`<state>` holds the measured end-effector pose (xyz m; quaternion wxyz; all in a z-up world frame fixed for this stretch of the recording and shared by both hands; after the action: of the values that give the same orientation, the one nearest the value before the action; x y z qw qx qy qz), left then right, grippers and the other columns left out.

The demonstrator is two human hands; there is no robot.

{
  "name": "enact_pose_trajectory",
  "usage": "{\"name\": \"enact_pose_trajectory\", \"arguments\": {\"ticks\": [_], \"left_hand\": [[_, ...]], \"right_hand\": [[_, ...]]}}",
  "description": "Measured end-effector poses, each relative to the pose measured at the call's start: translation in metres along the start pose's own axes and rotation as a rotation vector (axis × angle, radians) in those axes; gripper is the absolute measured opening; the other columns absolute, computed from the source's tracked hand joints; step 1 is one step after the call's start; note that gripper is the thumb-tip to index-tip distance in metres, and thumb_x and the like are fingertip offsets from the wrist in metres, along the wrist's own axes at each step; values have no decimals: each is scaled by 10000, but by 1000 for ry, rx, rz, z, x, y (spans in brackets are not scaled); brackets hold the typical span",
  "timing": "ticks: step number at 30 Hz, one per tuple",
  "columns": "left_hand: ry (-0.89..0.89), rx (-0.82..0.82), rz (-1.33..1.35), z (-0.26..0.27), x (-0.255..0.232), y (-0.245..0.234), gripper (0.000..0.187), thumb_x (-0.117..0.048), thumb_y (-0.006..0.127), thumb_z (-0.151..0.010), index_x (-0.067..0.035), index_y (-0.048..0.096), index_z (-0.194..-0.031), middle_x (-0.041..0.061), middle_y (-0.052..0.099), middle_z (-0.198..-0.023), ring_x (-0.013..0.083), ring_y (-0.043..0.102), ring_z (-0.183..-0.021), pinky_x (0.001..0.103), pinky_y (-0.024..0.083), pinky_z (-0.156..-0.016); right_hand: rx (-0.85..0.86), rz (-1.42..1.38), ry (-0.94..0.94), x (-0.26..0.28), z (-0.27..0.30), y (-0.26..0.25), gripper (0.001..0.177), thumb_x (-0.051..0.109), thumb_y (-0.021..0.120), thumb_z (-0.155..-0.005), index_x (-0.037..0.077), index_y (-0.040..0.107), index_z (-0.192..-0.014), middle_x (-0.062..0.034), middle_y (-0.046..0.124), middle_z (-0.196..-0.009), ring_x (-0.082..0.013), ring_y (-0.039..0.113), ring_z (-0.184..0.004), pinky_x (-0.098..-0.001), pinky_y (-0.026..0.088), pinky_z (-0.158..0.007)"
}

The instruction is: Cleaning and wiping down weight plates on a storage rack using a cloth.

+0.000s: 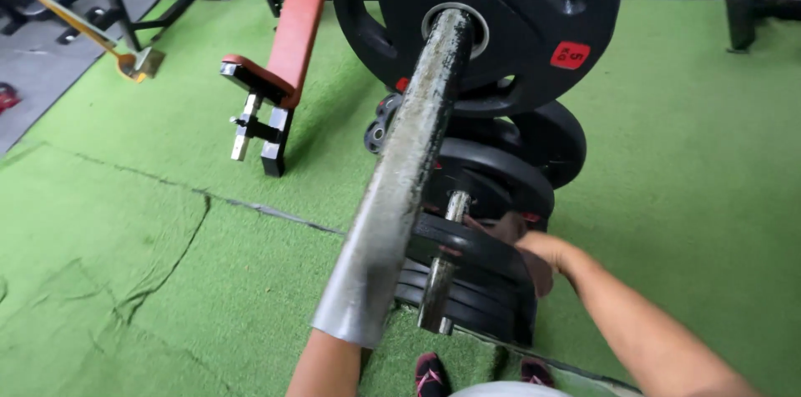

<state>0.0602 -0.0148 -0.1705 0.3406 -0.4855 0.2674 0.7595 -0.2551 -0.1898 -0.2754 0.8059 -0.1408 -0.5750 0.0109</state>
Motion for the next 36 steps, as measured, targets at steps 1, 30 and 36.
{"name": "enact_pose_trajectory", "arguments": {"ticks": [1,30,36], "left_hand": [[115,-57,-226,6,-9,6,521,-349,488,-943,-49,581,-1359,245,575,-1320,379,535,-1186,444,426,-1019],[742,29,-846,8,-177,190,829,-301,866,-684,-81,493,-1390,206,482,-1472,375,521,-1326,444,447,-1092],[722,221,-636,-34,-155,168,1178,-462,888,-679,-65,260,-1593,217,442,-1560,360,420,-1461,479,368,-1170]], "right_hand": [[1,17,-6,-12,3,-2,456,289,793,-823,97,737,-1233,-31,734,-1227,-147,647,-1095,-363,494,-969],[-1013,291,-375,214,93,-113,508,193,790,-785,62,625,-1247,-125,678,-1196,-265,667,-1145,-316,512,-981],[-1018,383,-417,165,70,-135,670,237,827,-694,-16,575,-1261,-192,656,-1156,-351,640,-1102,-389,491,-966]]}}
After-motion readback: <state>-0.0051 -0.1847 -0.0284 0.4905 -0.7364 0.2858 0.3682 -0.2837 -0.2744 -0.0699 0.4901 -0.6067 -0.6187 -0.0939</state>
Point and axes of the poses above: each hand's wrist, its own z-axis away from the middle knuckle, its own y-axis out of the palm, x = y × z, the point moved 6 cm from there along -z, towards the middle knuckle
